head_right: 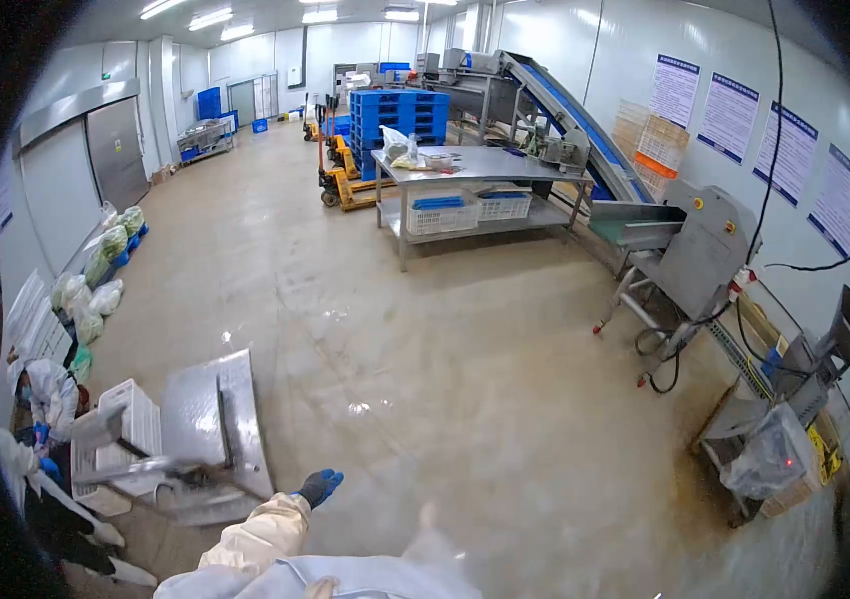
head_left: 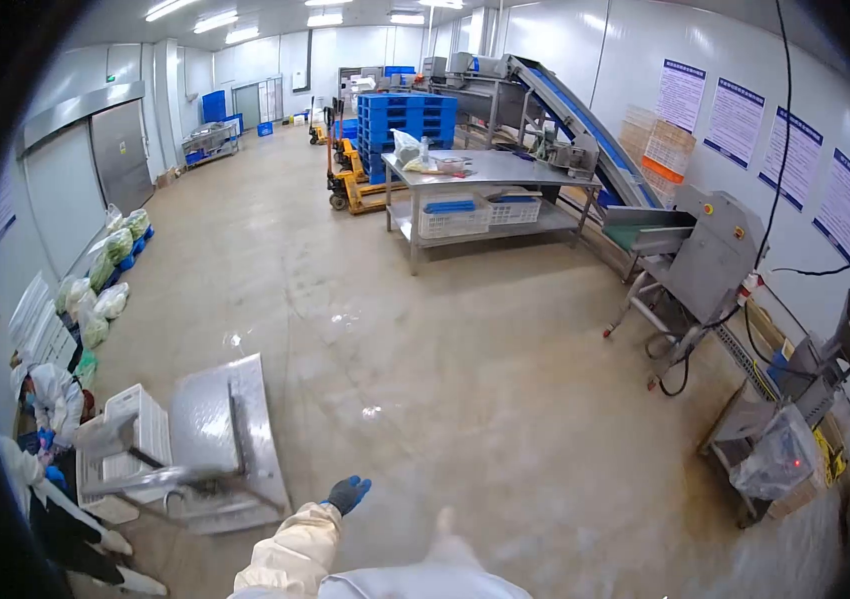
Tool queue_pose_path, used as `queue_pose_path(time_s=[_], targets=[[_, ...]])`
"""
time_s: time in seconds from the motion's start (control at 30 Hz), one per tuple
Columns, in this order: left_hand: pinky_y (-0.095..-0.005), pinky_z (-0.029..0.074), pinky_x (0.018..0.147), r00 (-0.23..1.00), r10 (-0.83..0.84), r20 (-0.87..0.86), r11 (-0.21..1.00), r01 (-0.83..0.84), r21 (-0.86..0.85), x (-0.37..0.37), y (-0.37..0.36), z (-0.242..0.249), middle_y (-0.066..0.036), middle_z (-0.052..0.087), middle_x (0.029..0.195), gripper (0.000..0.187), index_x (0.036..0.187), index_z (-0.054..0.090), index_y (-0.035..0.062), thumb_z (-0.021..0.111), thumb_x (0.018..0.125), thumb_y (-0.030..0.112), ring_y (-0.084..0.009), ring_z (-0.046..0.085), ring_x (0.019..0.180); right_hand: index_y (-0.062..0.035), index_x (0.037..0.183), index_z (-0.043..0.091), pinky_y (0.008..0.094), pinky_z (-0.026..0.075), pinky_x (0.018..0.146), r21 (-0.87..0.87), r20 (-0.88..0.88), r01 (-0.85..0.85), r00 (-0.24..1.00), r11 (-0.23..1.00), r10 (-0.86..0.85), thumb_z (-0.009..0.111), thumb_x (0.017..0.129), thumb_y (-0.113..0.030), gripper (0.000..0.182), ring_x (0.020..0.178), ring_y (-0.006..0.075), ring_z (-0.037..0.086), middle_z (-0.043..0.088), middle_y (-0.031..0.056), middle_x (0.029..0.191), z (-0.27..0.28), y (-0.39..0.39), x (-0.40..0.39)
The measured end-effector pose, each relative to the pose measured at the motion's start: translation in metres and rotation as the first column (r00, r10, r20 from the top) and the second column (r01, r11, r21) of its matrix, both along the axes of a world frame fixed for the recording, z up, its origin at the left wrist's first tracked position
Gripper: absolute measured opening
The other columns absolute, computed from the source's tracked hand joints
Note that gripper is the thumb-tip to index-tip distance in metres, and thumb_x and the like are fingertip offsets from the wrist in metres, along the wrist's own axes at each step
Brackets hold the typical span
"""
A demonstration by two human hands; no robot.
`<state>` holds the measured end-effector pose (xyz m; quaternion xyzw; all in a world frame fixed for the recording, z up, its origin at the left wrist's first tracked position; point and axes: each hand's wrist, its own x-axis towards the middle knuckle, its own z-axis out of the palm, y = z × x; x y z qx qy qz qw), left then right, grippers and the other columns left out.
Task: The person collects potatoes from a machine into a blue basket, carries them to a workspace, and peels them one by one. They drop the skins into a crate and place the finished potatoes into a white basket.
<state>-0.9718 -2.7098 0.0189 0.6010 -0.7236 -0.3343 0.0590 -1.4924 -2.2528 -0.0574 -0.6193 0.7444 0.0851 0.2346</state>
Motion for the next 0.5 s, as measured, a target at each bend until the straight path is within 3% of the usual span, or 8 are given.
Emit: queue_pose_path(time_s=[0.07,0.13,0.23,0.3,0.33,0.37,0.43,0.5], targets=[[-0.0460,0.045,0.079,0.935,-0.273,0.226,0.955,0.293,-0.057,-0.007,-0.054,-0.051,-0.021,0.062,0.095,0.045,0.103,0.060,0.0071,0.040,0.091,0.045,-0.0393,0.059,0.087,-0.0164,0.102,0.062,0.0424,0.049,0.074,-0.007,-0.021,-0.038,0.999,0.999,0.038,0.047,0.085,-0.039,0.032,0.084,0.0245,0.064,0.067,0.0088,0.087,-0.005,-0.081,-0.038],[-0.0498,0.046,0.075,0.905,-0.384,0.182,0.921,0.389,0.010,-0.013,-0.066,-0.029,-0.023,0.062,0.081,0.051,0.089,0.061,0.0009,0.040,0.090,0.047,-0.0406,0.061,0.083,-0.0169,0.102,0.062,0.0423,0.049,0.073,-0.001,-0.010,-0.073,0.997,0.997,0.073,0.046,0.086,-0.038,0.032,0.084,0.0241,0.064,0.067,0.0087,0.087,-0.022,-0.147,-0.052],[-0.0500,0.044,0.078,0.962,-0.181,0.206,0.971,0.141,0.194,0.000,-0.074,-0.033,-0.025,0.063,0.086,0.058,0.091,0.064,-0.0003,0.034,0.090,0.050,-0.0409,0.060,0.089,-0.0175,0.103,0.062,0.0422,0.049,0.073,0.031,-0.023,-0.145,0.989,0.989,0.145,0.044,0.087,-0.038,0.031,0.084,0.0235,0.064,0.067,0.0084,0.086,-0.066,-0.230,-0.099],[-0.0498,0.043,0.082,0.977,-0.131,0.169,0.964,0.086,0.250,-0.015,-0.093,-0.019,-0.027,0.063,0.089,0.062,0.091,0.065,-0.0010,0.033,0.090,0.052,-0.0416,0.060,0.091,-0.0059,0.101,0.060,0.0409,0.050,0.068,0.353,0.240,0.165,0.935,0.921,-0.260,0.043,0.087,-0.049,0.048,0.067,0.0234,0.065,0.067,0.0105,0.085,-0.049,-0.365,-0.147],[-0.0497,0.043,0.082,0.977,-0.105,0.186,0.966,0.056,0.252,-0.003,-0.095,-0.032,-0.027,0.063,0.089,0.063,0.091,0.065,-0.0011,0.032,0.090,0.052,-0.0417,0.059,0.091,-0.0029,0.091,0.061,0.0373,0.049,0.059,0.073,0.143,0.067,0.987,0.995,-0.077,0.040,0.091,-0.044,0.046,0.056,0.0188,0.060,0.065,0.0087,0.076,-0.015,-0.426,-0.151],[-0.0496,0.043,0.082,0.976,-0.080,0.204,0.967,0.027,0.252,-0.004,-0.110,-0.049,-0.027,0.062,0.090,0.063,0.091,0.065,-0.0012,0.032,0.090,0.053,-0.0418,0.059,0.092,-0.0028,0.086,0.062,0.0328,0.049,0.056,0.225,0.468,0.557,0.658,0.799,-0.590,0.046,0.091,-0.039,0.040,0.057,0.0170,0.060,0.065,0.0081,0.074,0.004,-0.490,-0.159],[-0.0494,0.043,0.083,0.970,-0.035,0.240,0.968,-0.027,0.250,0.005,-0.145,-0.078,-0.027,0.062,0.092,0.064,0.092,0.065,-0.0014,0.032,0.089,0.053,-0.0419,0.059,0.092,-0.0039,0.089,0.063,0.0287,0.049,0.056,0.227,0.751,0.713,0.305,0.663,-0.585,0.059,0.086,-0.030,0.027,0.062,0.0148,0.060,0.065,0.0072,0.077,0.047,-0.590,-0.164],[-0.0491,0.042,0.084,0.961,0.002,0.278,0.965,-0.074,0.250,0.020,-0.190,-0.096,-0.027,0.062,0.093,0.065,0.092,0.065,-0.0015,0.031,0.089,0.054,-0.0420,0.059,0.093,-0.0034,0.093,0.062,0.0283,0.049,0.057,0.218,0.847,0.764,0.161,0.608,-0.507,0.061,0.085,-0.031,0.029,0.065,0.0137,0.060,0.065,0.0067,0.079,0.038,-0.662,-0.169]])
